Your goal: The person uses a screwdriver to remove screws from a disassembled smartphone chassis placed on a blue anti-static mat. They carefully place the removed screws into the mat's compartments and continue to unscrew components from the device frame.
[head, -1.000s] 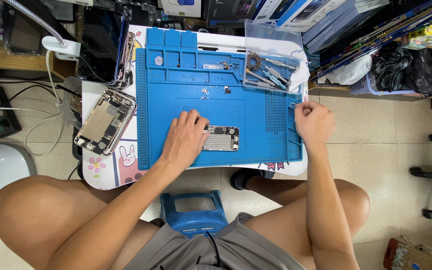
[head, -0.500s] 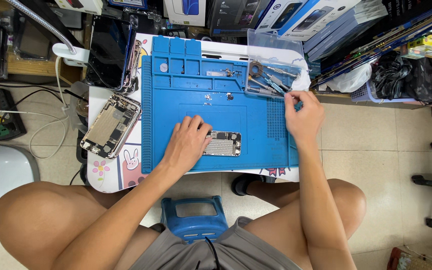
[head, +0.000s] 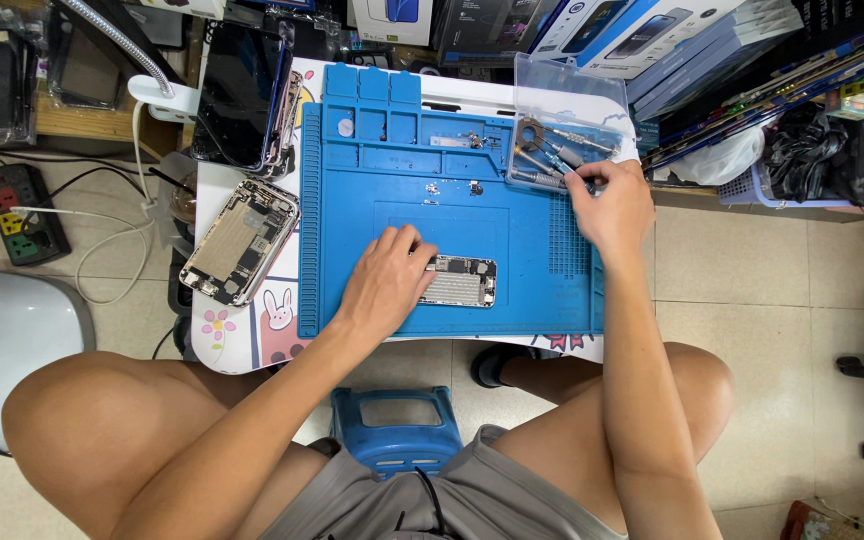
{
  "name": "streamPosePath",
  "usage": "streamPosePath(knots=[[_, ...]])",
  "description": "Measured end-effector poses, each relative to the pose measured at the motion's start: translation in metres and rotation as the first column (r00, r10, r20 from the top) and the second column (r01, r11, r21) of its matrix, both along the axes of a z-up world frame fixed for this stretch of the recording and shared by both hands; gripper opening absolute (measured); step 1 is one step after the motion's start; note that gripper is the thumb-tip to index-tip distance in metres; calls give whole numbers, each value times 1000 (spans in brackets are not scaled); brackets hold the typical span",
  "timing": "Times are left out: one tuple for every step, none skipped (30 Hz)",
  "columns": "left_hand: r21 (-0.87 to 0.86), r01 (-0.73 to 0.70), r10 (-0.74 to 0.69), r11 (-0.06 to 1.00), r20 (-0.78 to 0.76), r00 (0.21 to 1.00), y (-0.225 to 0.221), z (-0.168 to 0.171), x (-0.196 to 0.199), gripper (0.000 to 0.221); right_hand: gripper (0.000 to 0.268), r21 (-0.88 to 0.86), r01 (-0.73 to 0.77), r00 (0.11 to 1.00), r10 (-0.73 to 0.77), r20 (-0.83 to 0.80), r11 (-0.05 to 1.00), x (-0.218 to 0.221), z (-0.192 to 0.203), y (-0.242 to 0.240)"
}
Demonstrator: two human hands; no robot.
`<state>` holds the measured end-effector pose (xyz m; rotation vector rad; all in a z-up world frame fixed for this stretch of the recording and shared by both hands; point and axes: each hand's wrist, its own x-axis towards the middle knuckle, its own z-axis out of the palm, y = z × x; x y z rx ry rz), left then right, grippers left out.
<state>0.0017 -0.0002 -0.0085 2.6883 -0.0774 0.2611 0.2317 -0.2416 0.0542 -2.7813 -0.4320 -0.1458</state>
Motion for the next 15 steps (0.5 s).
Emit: streamPosePath(knots=[[-2,-2,2,1000,-2,1000,0,5,-2,24,18,-2,-2,1000,2,-2,1000,3,-2,-3],[3,-1,1,1000,-11,1000,-1,9,-4,28,19,40,-17,1000,17,-21,999,6,-5,-5],[7,-1,1,1000,-20,1000,-1,14,-6,33,20,82,-31,999,34,-39,996,9,-7,-8],[6,-4,4,1000,-22,1000,-1,18,-8,33,20,81,-33,998,37,-41,996,9,-5,-7],[-11,23,-24,1000,-60,998,-1,23,-10,40,20,71,-49,997,53,-58,996,8,-3,-6],[-30,50,-52,998,-98,994,0,28,-12,47,20,61,-65,995,69,-75,996,8,-1,-5],[-30,46,-49,998,-102,994,2,32,-12,47,20,62,-68,994,73,-78,996,9,0,-5],[8,69,-68,998,-109,992,3,35,-12,57,18,64,-90,993,95,-67,994,11,0,-5],[43,95,-89,995,-117,989,4,38,-12,67,17,65,-110,992,114,-58,992,12,0,-7],[42,95,-89,995,-122,989,5,38,-13,67,17,64,-110,992,114,-62,992,10,1,-8],[34,98,-93,995,-126,988,5,38,-12,64,17,83,-123,991,127,-52,989,9,4,-9],[26,101,-97,995,-130,987,5,38,-11,60,17,102,-135,989,140,-42,986,9,7,-11],[24,100,-96,995,-128,987,5,36,-11,60,17,100,-136,989,141,-40,986,4,14,-9],[34,97,-92,995,-116,989,5,35,-11,60,16,118,-115,992,120,-36,986,0,21,-8],[44,92,-87,995,-104,991,5,34,-11,60,16,138,-95,994,100,-34,986,-6,27,-7]])
